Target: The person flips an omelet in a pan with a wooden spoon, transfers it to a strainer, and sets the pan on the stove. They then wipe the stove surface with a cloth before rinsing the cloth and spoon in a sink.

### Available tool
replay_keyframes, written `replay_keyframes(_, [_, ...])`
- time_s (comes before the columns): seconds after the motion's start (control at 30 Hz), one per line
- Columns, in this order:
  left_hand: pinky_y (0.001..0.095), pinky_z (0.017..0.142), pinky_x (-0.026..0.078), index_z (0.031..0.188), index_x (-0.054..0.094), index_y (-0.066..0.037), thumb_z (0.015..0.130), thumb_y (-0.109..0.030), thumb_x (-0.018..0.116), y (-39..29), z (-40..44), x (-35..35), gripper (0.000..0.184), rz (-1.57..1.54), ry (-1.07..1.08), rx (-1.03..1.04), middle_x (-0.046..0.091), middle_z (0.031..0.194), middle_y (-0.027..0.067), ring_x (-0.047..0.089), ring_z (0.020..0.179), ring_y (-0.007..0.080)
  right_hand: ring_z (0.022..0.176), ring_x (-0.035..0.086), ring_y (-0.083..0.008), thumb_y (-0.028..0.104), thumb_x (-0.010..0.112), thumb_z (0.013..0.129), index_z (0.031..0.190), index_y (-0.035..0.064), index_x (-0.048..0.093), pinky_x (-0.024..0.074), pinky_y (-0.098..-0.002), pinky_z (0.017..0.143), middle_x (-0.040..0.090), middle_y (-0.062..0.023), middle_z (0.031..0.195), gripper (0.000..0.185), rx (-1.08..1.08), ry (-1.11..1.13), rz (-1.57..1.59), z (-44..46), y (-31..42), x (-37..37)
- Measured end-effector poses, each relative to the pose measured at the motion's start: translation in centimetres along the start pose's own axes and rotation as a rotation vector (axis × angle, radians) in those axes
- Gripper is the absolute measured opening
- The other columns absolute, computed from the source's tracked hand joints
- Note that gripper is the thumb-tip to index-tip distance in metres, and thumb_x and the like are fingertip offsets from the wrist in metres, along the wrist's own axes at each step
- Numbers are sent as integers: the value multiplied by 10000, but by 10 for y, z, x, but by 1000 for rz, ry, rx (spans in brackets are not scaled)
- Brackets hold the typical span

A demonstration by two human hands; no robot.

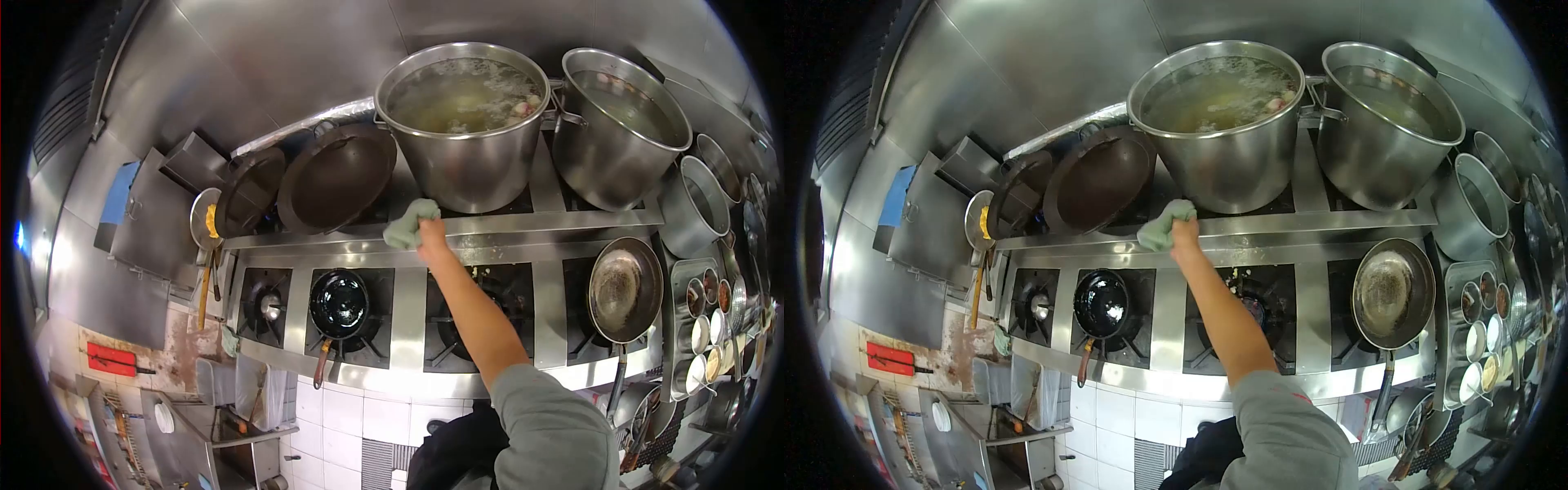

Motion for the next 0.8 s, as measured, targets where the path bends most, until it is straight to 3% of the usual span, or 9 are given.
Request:
replay_keyframes(0.07, [291, 659, 500, 1247, 417, -63, 879, -226, 548, 6, 6, -4, 423, -126, -18, 29, 598, 994, 121, 601, 792, 179, 887, 509, -192, 43, 476, 766, 1049, 21, 492, 428, -360, 732, 519, -100, 978, 284, 136, -263, 726, -53, 101, -11])
replay_keyframes(0.17, [274, 599, 499, 1237, 434, -68, 875, -240, 554, 10, 40, -7, 418, -298, 30, -23, 610, 966, 109, 618, 789, 172, 976, 496, -335, 22, 510, 736, 1133, 0, 488, 398, -386, 841, 486, -187, 1077, 398, -28, -460, -72, -81, 122, -55])
replay_keyframes(0.23, [252, 531, 482, 1226, 449, -76, 873, -250, 556, -31, 27, -2, 408, 241, -126, 378, 617, 947, 90, 628, 797, 167, 999, 462, -391, 0, 532, 701, 1132, 14, 507, 386, -417, 846, 436, -214, 1136, 431, -314, -399, -509, -107, 178, -76])
replay_keyframes(0.3, [231, 481, 464, 1190, 471, -40, 877, -272, 547, -46, 27, 9, 397, -88, -13, 73, 628, 915, 55, 634, 751, 144, 1003, 447, -393, -9, 542, 685, 1119, 27, 523, 383, -432, 835, 413, -215, 1156, 435, -497, -398, -603, -118, 217, -80])
replay_keyframes(0.4, [289, 585, 500, 1146, 506, -33, 849, -238, 575, -58, 38, 23, 368, -86, -38, 342, 631, 854, 48, 641, 747, 167, 1011, 436, -312, 64, 567, 703, 1024, 85, 604, 356, -432, 821, 417, -182, 1201, 323, -937, -399, -1232, -110, 255, -57])
replay_keyframes(0.5, [414, 856, 445, 1025, 582, -60, 738, -136, 621, -68, 45, 22, 299, 208, 39, 543, 621, 762, 73, 599, 923, 254, 1108, 391, -294, 140, 521, 758, 1036, 53, 612, 328, -413, 867, 364, -183, 1297, 305, -1069, -289, -1551, -64, 274, -27])
replay_keyframes(0.53, [417, 801, 476, 1033, 586, -81, 730, -144, 646, -42, 68, 24, 316, 267, 88, 719, 620, 752, 75, 577, 970, 264, 1108, 391, -294, 140, 521, 758, 1036, 53, 612, 328, -413, 867, 364, -183, 1297, 305, -1062, -287, -1573, -50, 273, -20])
replay_keyframes(0.67, [420, 750, 500, 1120, 541, -92, 718, -159, 669, -57, 72, -7, 427, 301, 0, 764, 617, 831, 87, 576, 965, 272, 1190, 336, -271, 216, 434, 819, 1109, -44, 552, 307, -398, 940, 284, -136, 1391, 407, -1049, 97, -2231, -15, 195, 19])
replay_keyframes(0.8, [384, 708, 495, 1154, 510, -99, 748, -182, 639, -76, 134, -36, 434, 165, 167, 556, 603, 896, 89, 583, 943, 258, 1138, 367, -273, 200, 445, 803, 1117, 2, 556, 309, -400, 963, 402, -111, 1290, 387, -746, 308, -2037, -15, 113, 13])
Point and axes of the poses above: each hand's wrist, its own z-axis towards the middle knuckle, its own x-axis out of the palm, y = z × x, the point moved 7 cm from there along z, towards the middle knuckle
